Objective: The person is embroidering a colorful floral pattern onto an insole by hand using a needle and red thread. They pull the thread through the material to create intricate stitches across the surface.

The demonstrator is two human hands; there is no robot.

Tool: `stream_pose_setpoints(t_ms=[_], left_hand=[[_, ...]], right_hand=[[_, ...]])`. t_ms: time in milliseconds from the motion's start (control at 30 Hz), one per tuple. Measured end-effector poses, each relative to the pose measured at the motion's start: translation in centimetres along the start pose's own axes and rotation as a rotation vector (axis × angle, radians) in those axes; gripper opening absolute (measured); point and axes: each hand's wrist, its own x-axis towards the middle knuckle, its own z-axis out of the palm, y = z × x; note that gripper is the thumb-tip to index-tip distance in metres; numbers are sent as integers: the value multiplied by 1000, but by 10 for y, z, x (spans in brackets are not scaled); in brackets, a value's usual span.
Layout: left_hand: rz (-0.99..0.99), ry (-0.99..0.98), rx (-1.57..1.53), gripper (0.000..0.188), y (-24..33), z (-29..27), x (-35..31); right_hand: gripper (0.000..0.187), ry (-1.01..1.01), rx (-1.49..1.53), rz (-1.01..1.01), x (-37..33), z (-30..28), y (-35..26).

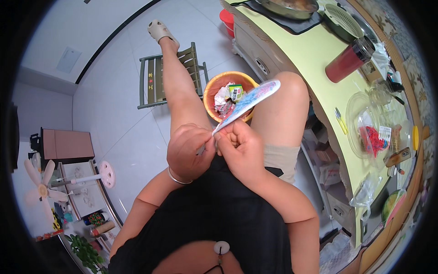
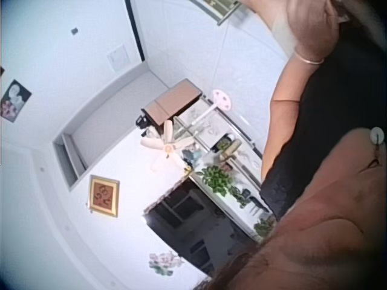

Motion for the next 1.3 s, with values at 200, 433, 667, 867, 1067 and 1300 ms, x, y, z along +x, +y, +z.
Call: stream_pose_setpoints(t_ms=[200,433,667,867,1067,1300], left_hand=[[-24,61,-30,17,-10,-6,6],[-195,89,-471,15,-16,-7,-1],[-725,-169,-1429,14,-25,-10,-5],[-845,-268,-1240,14,-20,-10,-5],[-913,-221,-1155,11,-13,-5,-10],[-881,-226,-1195,12,-10,-8,-9]], right_hand=[[7,-52,166,110,7,1,-2],[8,264,177,-66,11,-6,-2],[17,6,561,313,20,-20,10],[23,68,875,458,20,-15,36],[20,60,928,507,19,-16,45],[27,275,988,382,26,-36,16]])
